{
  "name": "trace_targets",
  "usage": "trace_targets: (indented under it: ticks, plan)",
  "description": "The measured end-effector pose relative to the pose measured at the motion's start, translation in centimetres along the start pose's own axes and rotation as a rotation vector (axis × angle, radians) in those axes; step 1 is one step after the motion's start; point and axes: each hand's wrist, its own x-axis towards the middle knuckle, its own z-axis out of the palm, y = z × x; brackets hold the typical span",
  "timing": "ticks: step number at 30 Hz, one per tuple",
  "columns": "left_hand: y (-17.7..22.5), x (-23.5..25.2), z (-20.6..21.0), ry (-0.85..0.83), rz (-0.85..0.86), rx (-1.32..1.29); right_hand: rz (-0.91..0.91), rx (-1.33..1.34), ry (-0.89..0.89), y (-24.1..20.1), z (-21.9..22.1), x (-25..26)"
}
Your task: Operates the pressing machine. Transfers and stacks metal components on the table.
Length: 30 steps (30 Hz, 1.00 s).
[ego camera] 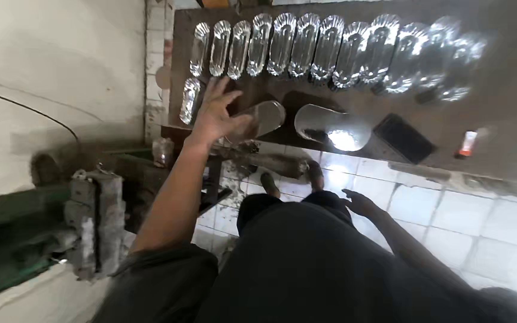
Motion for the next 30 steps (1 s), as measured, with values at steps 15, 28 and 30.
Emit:
trace_targets:
  ticks: [15, 28, 30]
  plan:
    - [-4.8, -0.9, 5.3, -0.113, 0.206, -0.733, 0.212, 0.119, 0.225, -17.4, -5.6, -12.9]
    - [-4.4, -1.9, 6.3, -0.008, 0.290, -0.615, -0.519, -0.589, 0.874, -24.2, -12.1, -6.2]
    - [-2.9, -3.1, 5.3, -0.049, 0.267, -0.470, -0.604, -0.499, 0.728, -23.5, -13.9, -5.7]
